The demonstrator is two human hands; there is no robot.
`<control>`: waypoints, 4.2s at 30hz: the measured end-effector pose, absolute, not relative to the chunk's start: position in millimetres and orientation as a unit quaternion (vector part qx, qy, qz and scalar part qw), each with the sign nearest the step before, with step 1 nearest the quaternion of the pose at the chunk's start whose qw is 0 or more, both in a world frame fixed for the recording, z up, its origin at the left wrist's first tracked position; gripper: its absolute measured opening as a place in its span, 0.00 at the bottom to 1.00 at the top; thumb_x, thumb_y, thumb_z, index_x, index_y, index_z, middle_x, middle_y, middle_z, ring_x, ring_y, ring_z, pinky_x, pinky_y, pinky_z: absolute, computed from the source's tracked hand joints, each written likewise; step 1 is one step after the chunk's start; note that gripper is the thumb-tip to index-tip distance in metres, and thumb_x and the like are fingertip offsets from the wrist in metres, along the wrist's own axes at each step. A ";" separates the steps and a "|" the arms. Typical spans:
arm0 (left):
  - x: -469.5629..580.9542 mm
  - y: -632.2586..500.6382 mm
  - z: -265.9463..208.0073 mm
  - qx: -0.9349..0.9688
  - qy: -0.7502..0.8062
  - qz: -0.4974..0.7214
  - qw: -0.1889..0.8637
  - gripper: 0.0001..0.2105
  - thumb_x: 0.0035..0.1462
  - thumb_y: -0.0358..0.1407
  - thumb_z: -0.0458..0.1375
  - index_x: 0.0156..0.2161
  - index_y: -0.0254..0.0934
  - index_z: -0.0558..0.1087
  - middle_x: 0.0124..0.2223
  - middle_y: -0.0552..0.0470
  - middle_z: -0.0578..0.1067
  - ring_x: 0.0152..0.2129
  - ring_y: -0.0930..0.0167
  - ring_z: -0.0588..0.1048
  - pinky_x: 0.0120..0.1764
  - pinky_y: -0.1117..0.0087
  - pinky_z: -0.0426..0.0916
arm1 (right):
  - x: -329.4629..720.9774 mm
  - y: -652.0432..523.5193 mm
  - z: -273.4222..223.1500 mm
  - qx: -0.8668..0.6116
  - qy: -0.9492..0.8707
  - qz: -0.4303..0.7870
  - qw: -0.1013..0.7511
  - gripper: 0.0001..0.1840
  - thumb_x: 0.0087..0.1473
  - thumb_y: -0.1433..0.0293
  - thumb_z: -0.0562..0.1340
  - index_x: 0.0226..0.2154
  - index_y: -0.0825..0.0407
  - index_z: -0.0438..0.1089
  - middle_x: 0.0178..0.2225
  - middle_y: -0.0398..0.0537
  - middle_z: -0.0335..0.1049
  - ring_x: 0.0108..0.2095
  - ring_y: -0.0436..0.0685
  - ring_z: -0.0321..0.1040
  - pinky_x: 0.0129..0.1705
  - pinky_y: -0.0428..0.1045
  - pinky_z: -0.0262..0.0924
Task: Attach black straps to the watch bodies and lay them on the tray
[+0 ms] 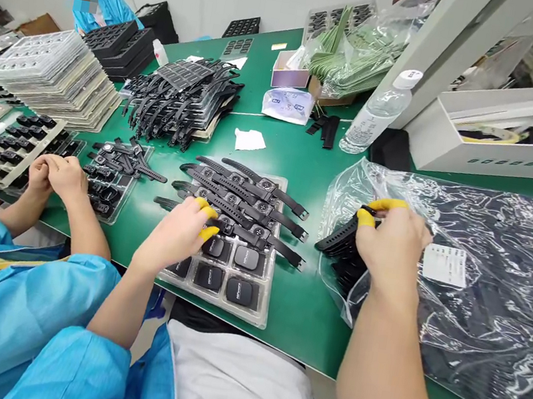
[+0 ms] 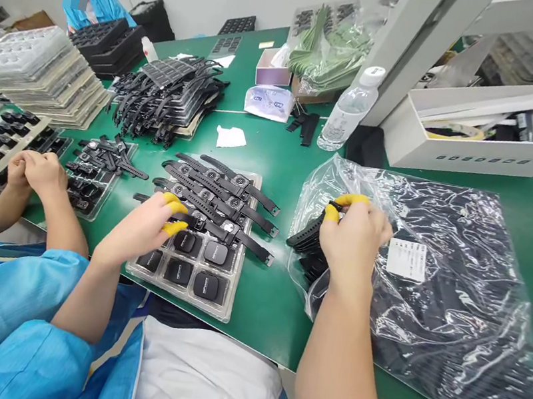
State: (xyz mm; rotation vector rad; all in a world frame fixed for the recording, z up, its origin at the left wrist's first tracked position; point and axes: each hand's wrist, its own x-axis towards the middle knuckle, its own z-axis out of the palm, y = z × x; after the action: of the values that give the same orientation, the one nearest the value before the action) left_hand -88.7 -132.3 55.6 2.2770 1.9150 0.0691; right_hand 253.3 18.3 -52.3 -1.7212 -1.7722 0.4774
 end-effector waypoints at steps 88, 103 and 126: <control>-27.9 -39.9 24.6 0.371 0.463 0.715 0.370 0.22 0.57 0.48 0.71 0.46 0.41 0.68 0.46 0.50 0.84 0.25 0.71 0.83 0.26 0.73 0.77 | 185.9 -30.3 4.6 -0.318 -0.460 0.799 0.221 0.20 0.60 0.52 0.67 0.34 0.50 0.66 0.20 0.34 0.59 0.15 0.43 0.43 0.15 0.42 0.35; -10.6 -55.6 3.1 0.775 0.433 0.398 0.229 0.26 0.61 0.21 0.49 0.60 0.38 0.74 0.60 0.43 0.78 0.58 0.65 0.76 0.62 0.59 0.73 | 172.3 -40.1 4.9 -0.262 -0.408 0.813 0.323 0.15 0.56 0.59 0.69 0.32 0.51 0.66 0.15 0.34 0.62 0.13 0.44 0.47 0.15 0.42 0.42; -7.0 -59.5 5.8 0.764 0.444 0.419 0.209 0.24 0.67 0.24 0.48 0.63 0.40 0.72 0.58 0.43 0.77 0.57 0.65 0.76 0.60 0.59 0.73 | 167.3 -38.8 6.3 -0.269 -0.390 0.797 0.374 0.18 0.55 0.56 0.70 0.29 0.48 0.64 0.13 0.31 0.57 0.12 0.45 0.45 0.15 0.42 0.41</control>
State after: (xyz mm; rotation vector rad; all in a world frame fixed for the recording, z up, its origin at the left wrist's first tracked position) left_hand -7.0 -59.5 5.8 2.1252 1.2346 1.1644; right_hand 167.3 -38.8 6.3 -0.6880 -0.9983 2.0414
